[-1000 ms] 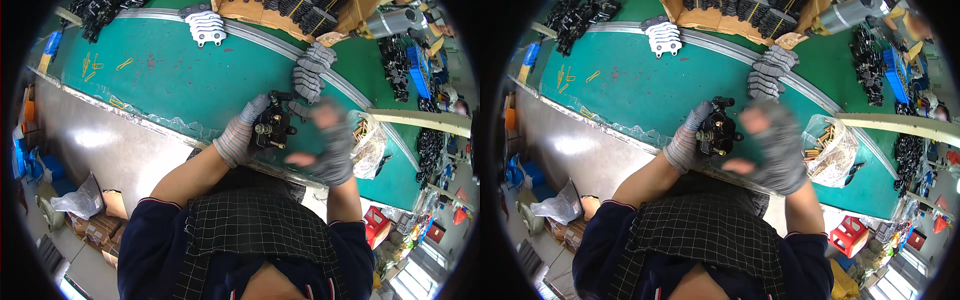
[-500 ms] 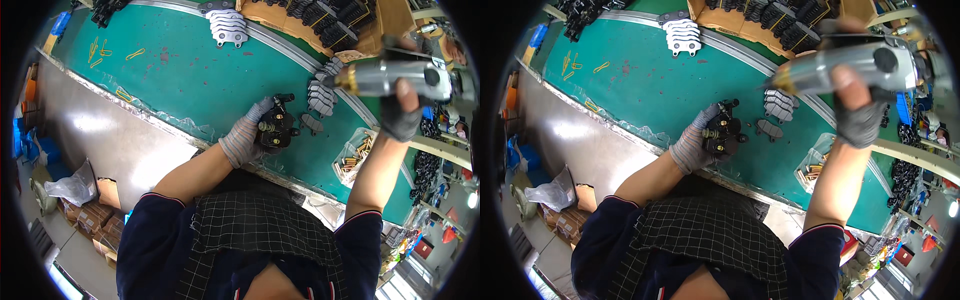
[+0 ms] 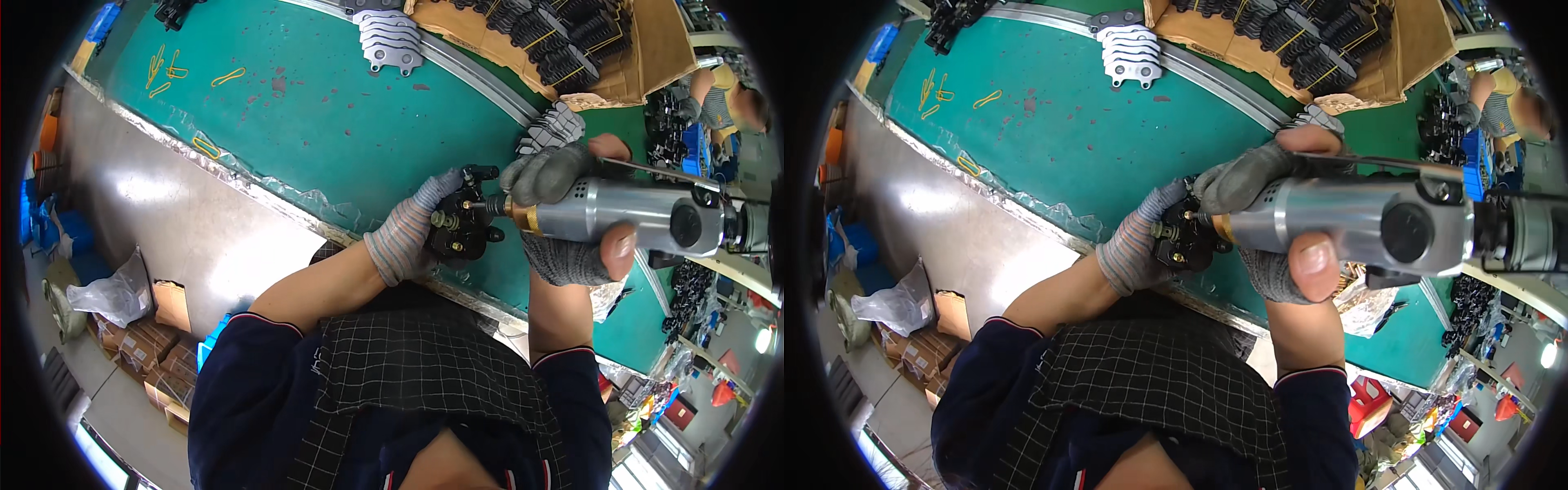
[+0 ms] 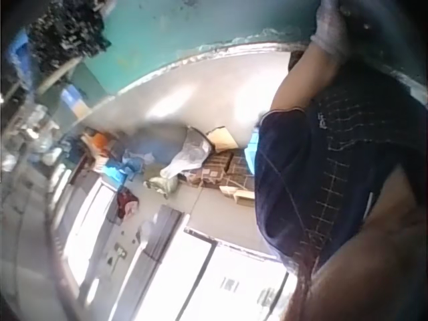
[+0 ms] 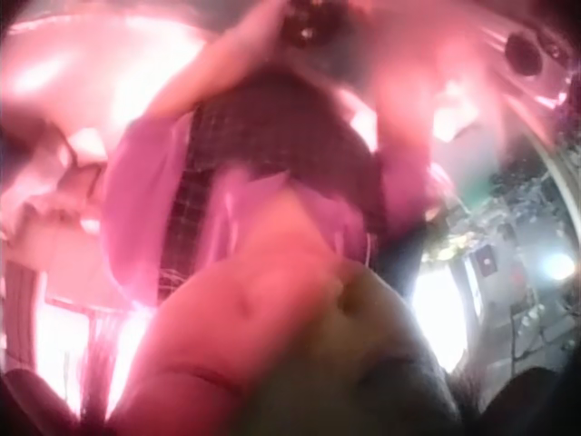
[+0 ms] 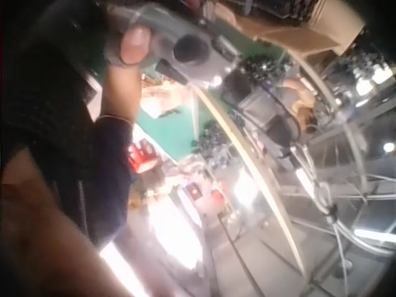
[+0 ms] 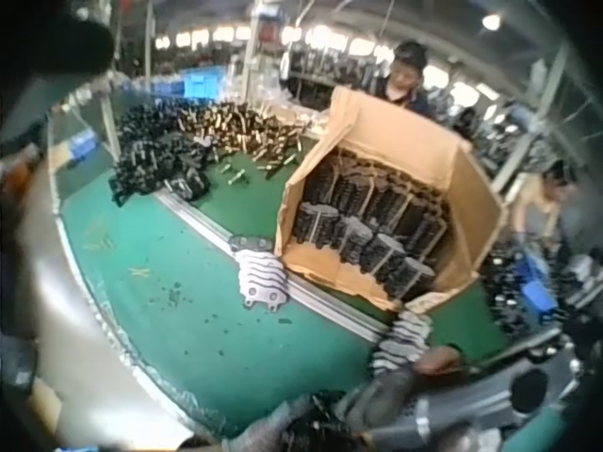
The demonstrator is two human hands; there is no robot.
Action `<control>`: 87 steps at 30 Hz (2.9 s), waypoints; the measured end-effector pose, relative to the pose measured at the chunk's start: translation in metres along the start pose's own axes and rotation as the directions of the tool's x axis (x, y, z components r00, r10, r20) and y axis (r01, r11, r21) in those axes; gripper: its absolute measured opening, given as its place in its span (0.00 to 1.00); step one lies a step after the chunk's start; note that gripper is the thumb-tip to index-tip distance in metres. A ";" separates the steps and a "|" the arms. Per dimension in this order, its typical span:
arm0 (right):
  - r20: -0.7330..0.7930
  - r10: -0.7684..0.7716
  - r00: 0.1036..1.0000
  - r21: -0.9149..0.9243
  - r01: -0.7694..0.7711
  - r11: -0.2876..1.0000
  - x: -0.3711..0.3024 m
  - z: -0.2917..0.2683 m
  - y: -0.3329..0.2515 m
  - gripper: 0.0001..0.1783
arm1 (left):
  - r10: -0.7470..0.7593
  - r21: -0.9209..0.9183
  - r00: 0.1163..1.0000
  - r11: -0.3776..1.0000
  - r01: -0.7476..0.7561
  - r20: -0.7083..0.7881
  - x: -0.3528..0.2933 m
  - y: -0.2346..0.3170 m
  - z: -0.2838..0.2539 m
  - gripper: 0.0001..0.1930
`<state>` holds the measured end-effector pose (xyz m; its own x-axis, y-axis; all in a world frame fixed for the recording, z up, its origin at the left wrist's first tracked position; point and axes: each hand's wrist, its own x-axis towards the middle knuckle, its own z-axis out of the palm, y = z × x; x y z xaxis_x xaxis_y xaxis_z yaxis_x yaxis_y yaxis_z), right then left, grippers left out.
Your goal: Assembling small mechanical components using an electric screwdriver at a factory workstation.
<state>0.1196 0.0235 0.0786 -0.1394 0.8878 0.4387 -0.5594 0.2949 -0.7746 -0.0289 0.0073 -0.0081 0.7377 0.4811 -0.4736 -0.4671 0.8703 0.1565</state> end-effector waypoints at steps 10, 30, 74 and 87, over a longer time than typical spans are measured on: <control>-0.233 -0.011 0.973 -0.204 -0.038 0.978 -0.030 0.009 -0.016 0.36 | 0.043 0.114 0.998 0.993 -0.038 -0.041 -0.013 -0.006 0.018 0.35; -0.123 -0.110 0.986 -0.019 0.109 0.994 -0.026 0.021 -0.046 0.52 | 0.088 0.208 0.993 0.976 -0.070 -0.078 0.000 -0.025 0.011 0.37; -0.467 -0.432 0.772 -0.787 -0.141 0.601 -0.013 -0.107 -0.057 0.24 | 0.212 0.431 0.702 -0.890 -0.150 0.680 -0.015 0.073 0.019 0.28; -0.141 0.488 0.861 -0.867 -0.346 0.359 0.079 -0.528 -0.053 0.18 | 0.865 0.605 0.459 0.480 -0.635 -0.204 -0.033 0.399 -0.021 0.21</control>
<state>0.5693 0.2644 -0.0863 -0.2781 0.9584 -0.0649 0.5554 0.1053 -0.8249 -0.2497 0.3360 0.0523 -0.1649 0.9516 -0.2593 -0.3976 0.1764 0.9004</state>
